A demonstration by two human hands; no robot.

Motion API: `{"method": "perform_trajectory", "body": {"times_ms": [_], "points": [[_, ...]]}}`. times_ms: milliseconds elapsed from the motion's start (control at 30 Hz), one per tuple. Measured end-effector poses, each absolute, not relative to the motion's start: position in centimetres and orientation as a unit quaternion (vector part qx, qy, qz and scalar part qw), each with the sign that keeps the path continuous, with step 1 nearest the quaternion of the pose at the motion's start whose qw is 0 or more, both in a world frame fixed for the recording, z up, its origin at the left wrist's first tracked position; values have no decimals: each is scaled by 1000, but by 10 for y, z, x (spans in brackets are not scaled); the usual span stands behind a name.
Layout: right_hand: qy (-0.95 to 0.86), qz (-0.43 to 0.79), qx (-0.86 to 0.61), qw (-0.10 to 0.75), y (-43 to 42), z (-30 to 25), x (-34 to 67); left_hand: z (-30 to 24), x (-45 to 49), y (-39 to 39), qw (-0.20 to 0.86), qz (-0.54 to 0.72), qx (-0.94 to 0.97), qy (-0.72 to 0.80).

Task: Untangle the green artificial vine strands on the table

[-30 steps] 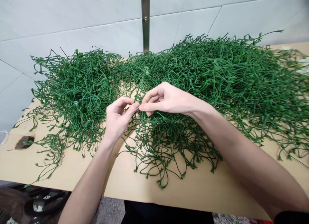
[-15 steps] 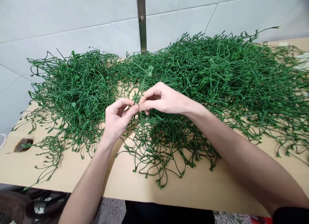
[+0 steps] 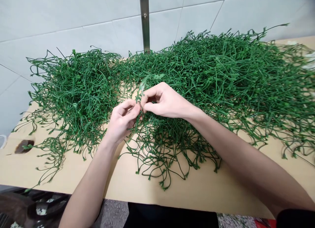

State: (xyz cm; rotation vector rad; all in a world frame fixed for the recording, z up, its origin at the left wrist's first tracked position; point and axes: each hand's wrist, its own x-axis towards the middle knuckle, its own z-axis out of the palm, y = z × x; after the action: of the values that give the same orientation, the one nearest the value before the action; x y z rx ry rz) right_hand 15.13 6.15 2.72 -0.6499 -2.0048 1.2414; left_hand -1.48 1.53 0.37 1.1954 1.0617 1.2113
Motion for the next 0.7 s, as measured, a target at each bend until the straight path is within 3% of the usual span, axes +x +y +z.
{"method": "perform_trajectory", "body": {"times_ms": [100,267,700], "points": [[-780,457,-236,358,64,27,154,5,-17,18,544,542,456,450],[-800,364,-332,343,61,34,156,3,-20,21,490,586,428,483],[-799,401,-325,308,57,38,153,5,-19,19,479,568,475,472]]}}
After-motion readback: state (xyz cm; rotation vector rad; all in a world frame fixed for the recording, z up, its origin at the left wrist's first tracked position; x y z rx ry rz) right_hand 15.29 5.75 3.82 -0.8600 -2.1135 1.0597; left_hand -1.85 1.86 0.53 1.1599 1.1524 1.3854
